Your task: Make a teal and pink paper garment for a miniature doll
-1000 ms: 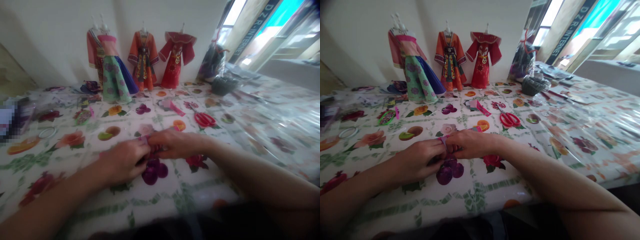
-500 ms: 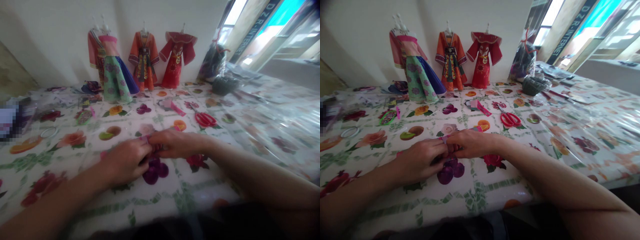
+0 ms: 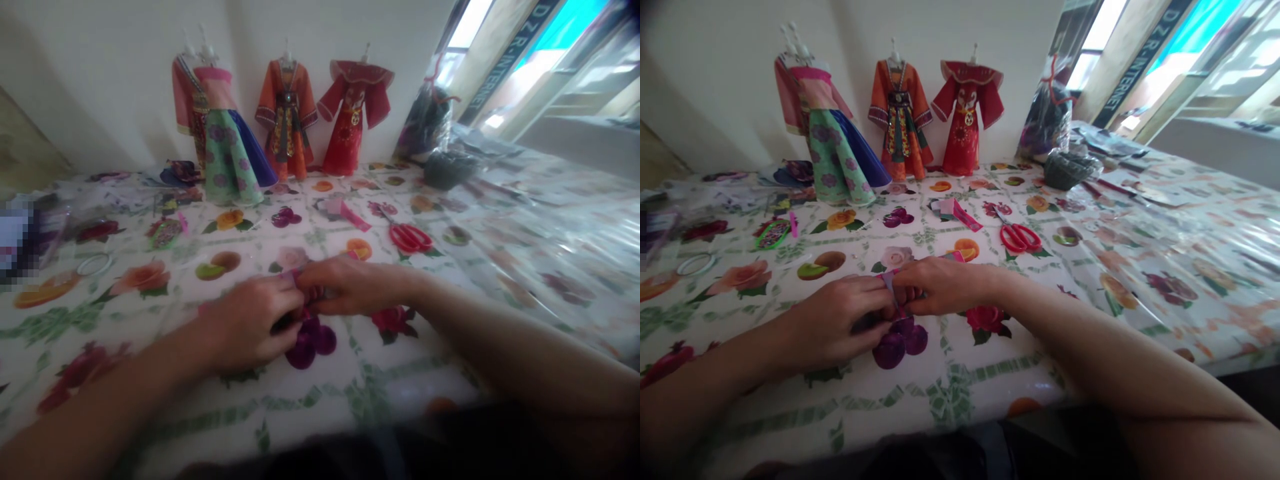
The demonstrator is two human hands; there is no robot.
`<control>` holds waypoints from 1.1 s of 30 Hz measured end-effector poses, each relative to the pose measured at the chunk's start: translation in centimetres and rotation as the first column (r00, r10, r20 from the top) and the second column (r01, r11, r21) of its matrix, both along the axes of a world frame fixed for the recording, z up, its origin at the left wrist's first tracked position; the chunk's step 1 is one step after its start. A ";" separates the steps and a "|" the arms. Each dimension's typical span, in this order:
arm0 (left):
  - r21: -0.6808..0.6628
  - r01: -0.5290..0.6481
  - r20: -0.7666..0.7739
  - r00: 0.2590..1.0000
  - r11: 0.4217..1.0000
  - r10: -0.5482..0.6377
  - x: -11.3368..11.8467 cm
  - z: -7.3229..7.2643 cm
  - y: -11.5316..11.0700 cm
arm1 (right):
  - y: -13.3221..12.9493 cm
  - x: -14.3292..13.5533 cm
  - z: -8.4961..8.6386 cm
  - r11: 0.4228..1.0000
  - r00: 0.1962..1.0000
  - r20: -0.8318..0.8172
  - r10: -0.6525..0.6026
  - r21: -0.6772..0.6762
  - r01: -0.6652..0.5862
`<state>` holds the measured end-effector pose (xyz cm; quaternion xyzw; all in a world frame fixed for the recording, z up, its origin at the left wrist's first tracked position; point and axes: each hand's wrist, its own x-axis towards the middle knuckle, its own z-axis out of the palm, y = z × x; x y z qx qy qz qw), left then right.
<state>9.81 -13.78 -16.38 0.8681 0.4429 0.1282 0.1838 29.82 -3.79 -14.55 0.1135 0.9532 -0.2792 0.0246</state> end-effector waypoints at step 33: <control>-0.230 -0.336 -0.195 0.935 0.913 0.296 -6.1 3.0 2.2 | -1.6 -0.3 0.3 0.977 0.990 -0.113 0.083 -0.188 -0.104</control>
